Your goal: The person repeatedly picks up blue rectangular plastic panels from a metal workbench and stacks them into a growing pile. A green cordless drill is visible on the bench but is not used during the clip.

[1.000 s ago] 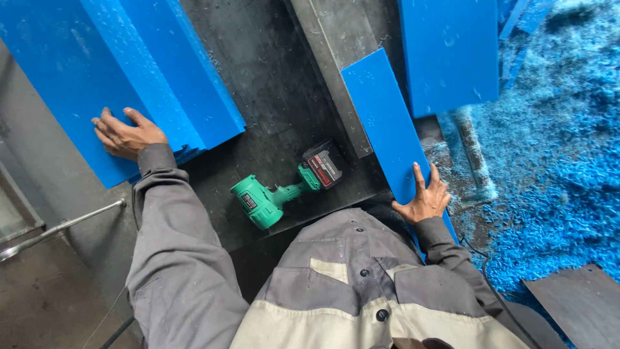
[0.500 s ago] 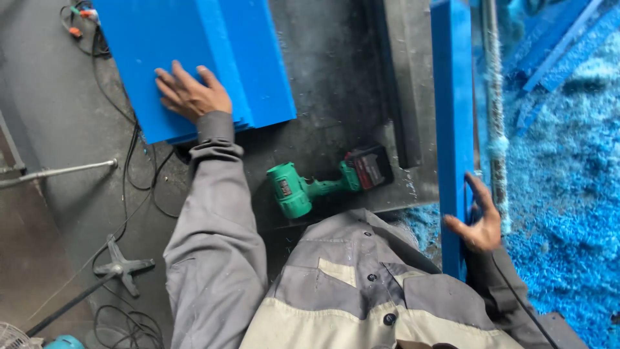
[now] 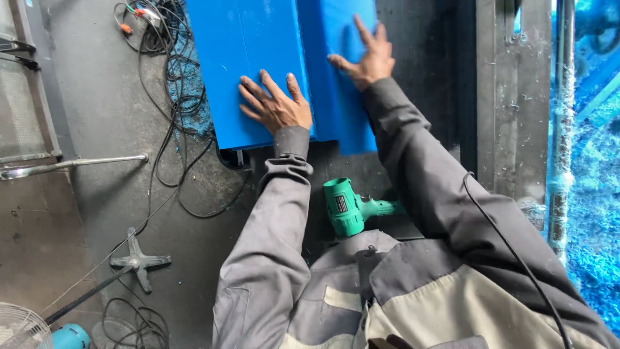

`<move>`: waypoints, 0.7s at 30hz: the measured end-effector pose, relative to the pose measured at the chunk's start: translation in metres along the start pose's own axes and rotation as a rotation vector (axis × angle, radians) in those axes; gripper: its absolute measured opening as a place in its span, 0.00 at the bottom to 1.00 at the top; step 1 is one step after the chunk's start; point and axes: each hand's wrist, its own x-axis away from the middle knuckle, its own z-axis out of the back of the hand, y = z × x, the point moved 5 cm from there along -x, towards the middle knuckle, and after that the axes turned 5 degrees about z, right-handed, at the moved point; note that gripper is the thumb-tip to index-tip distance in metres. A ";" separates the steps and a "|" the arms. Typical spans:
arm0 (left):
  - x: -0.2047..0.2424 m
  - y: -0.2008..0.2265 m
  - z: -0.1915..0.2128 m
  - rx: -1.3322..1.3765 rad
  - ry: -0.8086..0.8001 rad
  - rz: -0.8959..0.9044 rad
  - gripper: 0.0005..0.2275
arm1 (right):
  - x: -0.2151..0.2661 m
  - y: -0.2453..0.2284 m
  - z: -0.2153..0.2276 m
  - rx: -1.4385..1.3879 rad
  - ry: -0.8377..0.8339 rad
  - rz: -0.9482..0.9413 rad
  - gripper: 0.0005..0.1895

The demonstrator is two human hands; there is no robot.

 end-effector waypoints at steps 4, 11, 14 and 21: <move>-0.001 0.005 0.009 0.018 -0.014 -0.005 0.31 | 0.020 0.008 -0.067 0.035 -0.231 -0.061 0.55; 0.003 0.002 0.000 0.031 0.087 -0.056 0.30 | 0.085 -0.007 0.009 -0.430 -0.006 0.195 0.41; 0.003 -0.001 -0.002 0.064 0.203 -0.087 0.27 | 0.138 0.016 0.054 -0.399 0.051 0.144 0.28; 0.003 -0.008 -0.015 0.061 0.248 -0.131 0.23 | 0.283 0.098 0.187 -0.037 0.040 -0.059 0.17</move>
